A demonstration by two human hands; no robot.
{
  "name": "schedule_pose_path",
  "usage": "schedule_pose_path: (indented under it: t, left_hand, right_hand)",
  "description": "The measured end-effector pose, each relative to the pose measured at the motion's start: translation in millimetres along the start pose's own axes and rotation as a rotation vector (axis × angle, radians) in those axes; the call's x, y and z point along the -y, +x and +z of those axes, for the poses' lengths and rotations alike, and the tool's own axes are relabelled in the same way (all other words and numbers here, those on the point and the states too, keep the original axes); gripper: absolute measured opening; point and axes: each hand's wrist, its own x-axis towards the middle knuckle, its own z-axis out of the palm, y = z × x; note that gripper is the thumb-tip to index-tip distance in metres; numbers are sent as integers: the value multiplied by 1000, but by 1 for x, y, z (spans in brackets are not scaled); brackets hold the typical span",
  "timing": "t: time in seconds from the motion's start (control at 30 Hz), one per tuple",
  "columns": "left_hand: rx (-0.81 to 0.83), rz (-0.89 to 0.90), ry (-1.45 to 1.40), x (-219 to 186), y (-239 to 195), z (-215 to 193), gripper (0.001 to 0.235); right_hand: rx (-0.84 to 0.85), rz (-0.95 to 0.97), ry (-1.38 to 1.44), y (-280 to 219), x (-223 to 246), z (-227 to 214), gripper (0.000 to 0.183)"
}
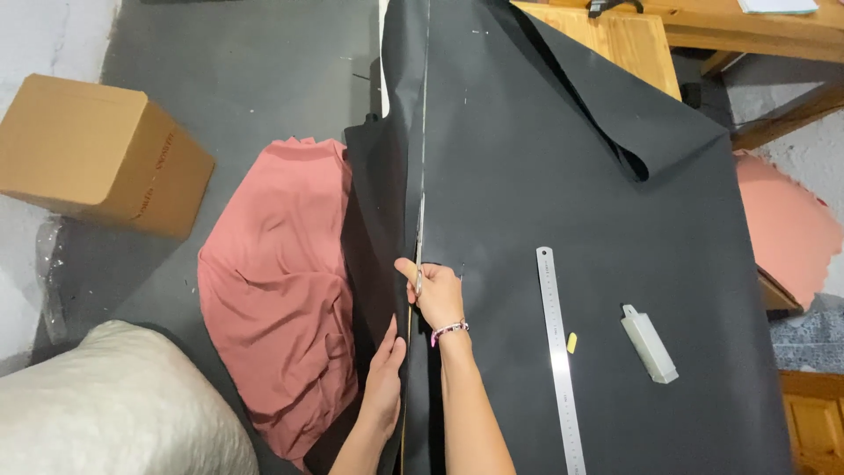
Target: Marking a piece of black fabric with a ruler and chalk, then cutting it with scissors on a workbench.
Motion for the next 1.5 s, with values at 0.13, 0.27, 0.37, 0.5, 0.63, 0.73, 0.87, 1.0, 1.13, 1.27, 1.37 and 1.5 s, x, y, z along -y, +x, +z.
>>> schedule_pose_path:
  t: [0.13,0.27,0.37,0.5,0.63,0.73,0.87,1.0,1.13,1.27,1.37,1.5]
  left_hand:
    - [-3,-37,34,-7,-5,2,57]
    - [-35,-97,62,-6,-3,1,58]
    - [-30,-48,57,8,8,-4,57]
    - [-16,-65,34,-9,-6,3,59]
    - [-21,-76,31,-7,-2,3,59]
    - [-38,-99,-2,4,7,0,58]
    - [-37,-38,-25,6,8,-1,57]
    - [-54,-121,-48,-13,-5,8,56]
    - [-43,-150,22,-11,-1,5,57]
    - [-53,-135,17,-12,1,7,58]
    - [-71,-177,47,-12,-1,7,58]
    - [-65,-152,52,-5,5,3,59]
  right_hand:
    - [26,23,32,-3,15,-6,59]
    - [34,100,-72,4,40,-12,57]
    - [32,74,-91,15,34,-11,60]
    - [17,7,1,26,16,-8,56]
    - [20,8,0,27,21,-7,57]
    - [31,43,-9,36,27,-8,57]
    - [54,74,-34,46,40,-10,59]
    - [7,39,16,52,33,-7,59]
    - [2,3,40,65,22,-3,60]
    - [29,47,-10,66,43,-11,59]
    - [49,64,-43,69,53,-15,62]
    - [4,19,-4,79,41,-9,59]
